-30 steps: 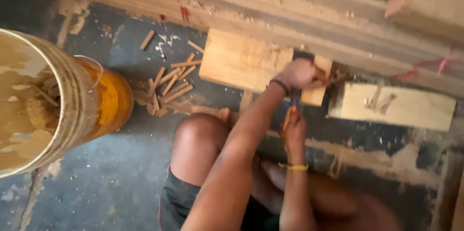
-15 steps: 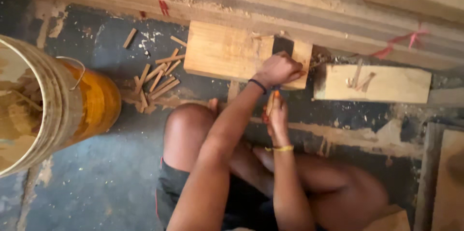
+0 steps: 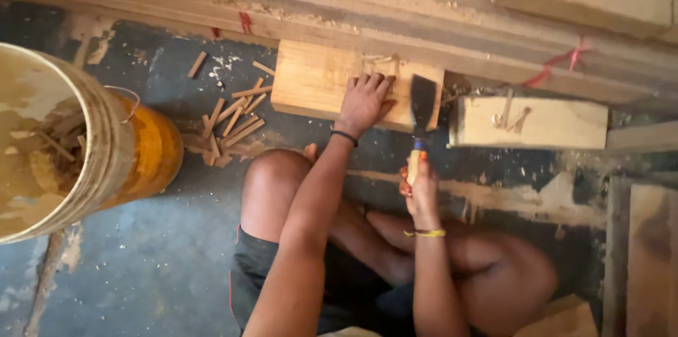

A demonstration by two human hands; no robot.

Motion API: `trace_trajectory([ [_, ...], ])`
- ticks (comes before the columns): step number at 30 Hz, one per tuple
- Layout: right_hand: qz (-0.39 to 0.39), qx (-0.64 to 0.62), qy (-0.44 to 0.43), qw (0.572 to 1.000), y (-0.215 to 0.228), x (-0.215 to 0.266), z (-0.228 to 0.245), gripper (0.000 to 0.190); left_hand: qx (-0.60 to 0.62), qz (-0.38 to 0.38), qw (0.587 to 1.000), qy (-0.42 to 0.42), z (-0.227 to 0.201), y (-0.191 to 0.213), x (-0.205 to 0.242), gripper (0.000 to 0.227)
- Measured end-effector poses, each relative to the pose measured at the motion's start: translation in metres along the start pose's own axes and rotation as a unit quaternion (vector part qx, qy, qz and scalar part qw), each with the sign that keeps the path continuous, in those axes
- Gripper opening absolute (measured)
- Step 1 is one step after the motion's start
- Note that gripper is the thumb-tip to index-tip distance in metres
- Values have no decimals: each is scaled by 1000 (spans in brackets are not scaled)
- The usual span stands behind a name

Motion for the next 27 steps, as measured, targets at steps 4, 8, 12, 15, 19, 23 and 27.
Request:
trace_trajectory([
  [4, -44, 82, 9, 996, 5, 11, -13, 38, -33, -2, 999, -6, -3, -6, 2, 59],
  [8, -49, 110, 0, 993, 11, 9, -6, 34, -1, 2, 1000, -2, -1, -7, 6, 47],
  [12, -23, 91, 12, 996, 8, 10, -1, 35, 10, -16, 1000, -2, 6, -4, 3, 39],
  [15, -27, 101, 19, 994, 9, 17, 2, 36, 19, -23, 1000, 1, 6, -8, 6, 33],
  [19, -30, 92, -3, 995, 9, 22, 5, 35, 34, -46, 998, 10, 7, -5, 4, 30],
  [23, -34, 83, -11, 996, 12, 26, 5, 34, 30, -33, 997, 59, 18, -11, -3, 33],
  [27, -39, 66, -13, 997, 11, 30, 9, 33, 31, -47, 997, 59, 17, -6, -2, 51],
])
Point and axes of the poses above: each hand's wrist, its own x-axis away from the middle knuckle, its own y-axis out of the back of the hand, z = x × y, the point moved 10 cm from there along -x, towards the middle knuckle, and after that the axes turned 13 degrees about z, right-handed, at the moved point
